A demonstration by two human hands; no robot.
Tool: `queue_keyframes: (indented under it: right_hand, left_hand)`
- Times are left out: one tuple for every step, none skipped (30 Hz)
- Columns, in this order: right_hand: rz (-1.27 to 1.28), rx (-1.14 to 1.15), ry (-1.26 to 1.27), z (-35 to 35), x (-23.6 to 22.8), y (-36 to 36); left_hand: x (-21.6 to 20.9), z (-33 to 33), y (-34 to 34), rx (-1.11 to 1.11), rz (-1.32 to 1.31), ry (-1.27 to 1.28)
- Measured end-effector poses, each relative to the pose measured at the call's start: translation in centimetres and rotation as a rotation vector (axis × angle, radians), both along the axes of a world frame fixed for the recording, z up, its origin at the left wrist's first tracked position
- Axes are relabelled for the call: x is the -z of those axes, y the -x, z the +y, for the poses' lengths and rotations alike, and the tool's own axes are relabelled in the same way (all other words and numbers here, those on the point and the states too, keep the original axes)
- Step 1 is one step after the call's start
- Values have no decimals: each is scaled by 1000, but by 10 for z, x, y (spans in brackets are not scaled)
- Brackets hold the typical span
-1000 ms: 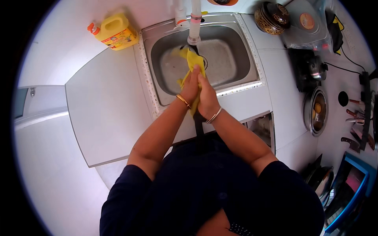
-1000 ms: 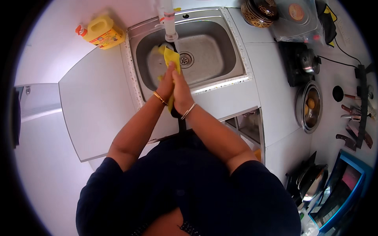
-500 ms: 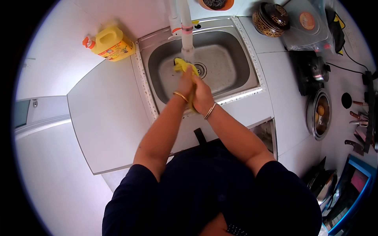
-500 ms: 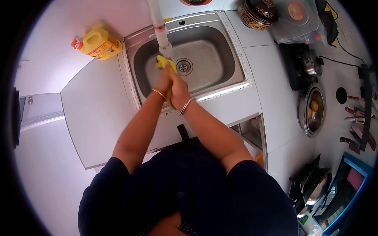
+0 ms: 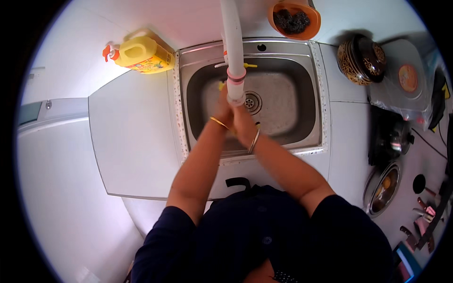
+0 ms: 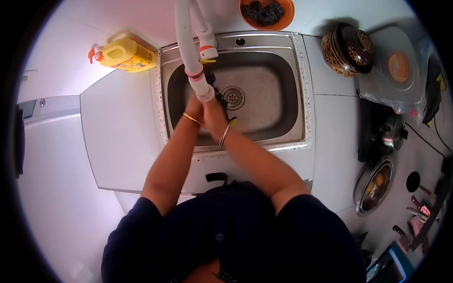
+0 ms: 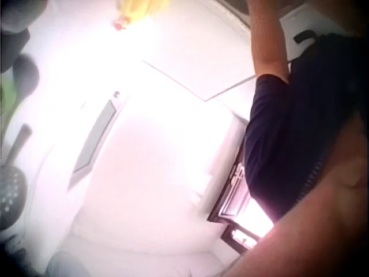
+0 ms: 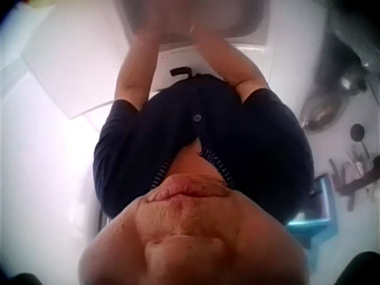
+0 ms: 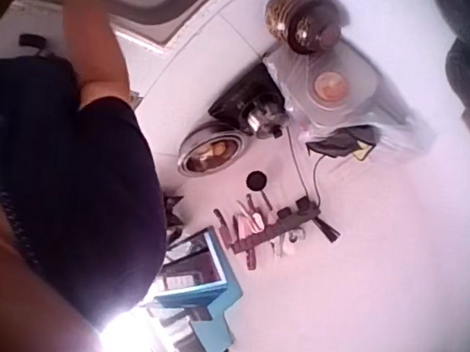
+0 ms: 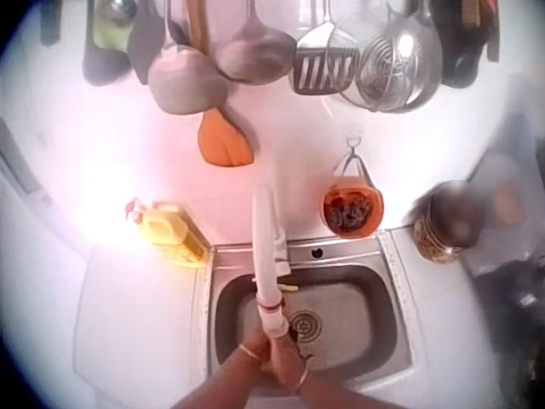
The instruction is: The person picks up two eggplants and then moves to a sink to wash their hands and scrub a yellow cleaning cloth and a black cloth. They then use the yellow cloth to wipe the edges of the sink and the countertop.
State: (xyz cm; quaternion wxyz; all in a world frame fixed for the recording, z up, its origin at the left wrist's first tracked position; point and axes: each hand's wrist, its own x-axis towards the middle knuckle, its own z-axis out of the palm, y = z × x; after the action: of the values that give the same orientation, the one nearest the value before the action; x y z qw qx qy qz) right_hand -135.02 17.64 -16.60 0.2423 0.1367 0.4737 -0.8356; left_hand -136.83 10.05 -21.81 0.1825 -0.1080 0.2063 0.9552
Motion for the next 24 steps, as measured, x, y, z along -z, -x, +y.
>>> queue_keyframes:
  right_hand:
    - [76, -61, -79, 14, 14, 10]
    - [156, -115, -160, 28, 27, 20]
    - [238, -163, -242, 42, 39, 31]
    - [-38, -196, 15, 42, 42, 57]
    - [-163, -183, 131, 48, 45, 64]
    - [-299, -190, 247, 43, 41, 68]
    - [-63, -66, 52, 28, 38, 43]
    - [162, 30, -137, 7, 27, 6]
    - [295, 17, -327, 3, 23, 5]
    - [414, 17, -551, 0, 20, 5]
    - [506, 54, -797, 6, 20, 11]
    - [184, -73, -400, 31, 15, 42]
    - [130, -104, -186, 42, 13, 47]
    - [48, -159, 16, 45, 11, 50]
    - [55, -164, 24, 34, 14, 30]
    - [342, -78, -209, 21, 19, 2]
    - [423, 26, -404, 11, 14, 4]
    - [480, 138, -632, 0, 7, 5]
    - [502, 254, -869, -8, 0, 9]
    - [271, -31, -566, 23, 5, 36]
    - [255, -110, -452, 29, -2, 30]
    - [231, -199, -340, 35, -9, 24]
    - [237, -201, -332, 20, 0, 9]
    - [551, -117, -471, 11, 26, -4]
  left_hand:
    - [-7, 15, -1, 6, -157, 89]
    - [-18, 31, -1, 15, -320, 173]
    - [-29, 47, 0, 25, -479, 243]
    - [-7, 66, -10, -204, -346, 480]
    - [-14, 76, -6, -267, -342, 464]
    - [-24, 78, -8, -358, -342, 458]
    - [-18, 55, -1, -360, -330, 457]
    - [-4, 15, -6, -105, 4, -4]
    - [3, 6, -11, 22, 164, -225]
    - [12, -2, -15, 185, 311, -419]
    - [5, 20, -15, 187, 313, -432]
    - [-13, 53, -16, -48, -41, -105]
    - [-33, 74, -13, -275, -373, 234]
    - [-45, 69, -9, -269, -410, 327]
    - [-35, 45, -8, -277, -403, 333]
    - [-17, 13, -9, -101, -52, -39]
    - [-17, 19, -12, -89, -28, 213]
    - [-19, 25, -15, -55, -13, 486]
    - [-22, 35, -16, -11, -11, 736]
    - [-31, 55, -20, -186, -136, 488]
    - [-44, 66, -21, -343, -257, 227]
    - [-58, 53, -22, -262, -397, 214]
    - [-46, 28, -24, -267, -392, 220]
    - [-20, 3, -20, -23, -106, -97]
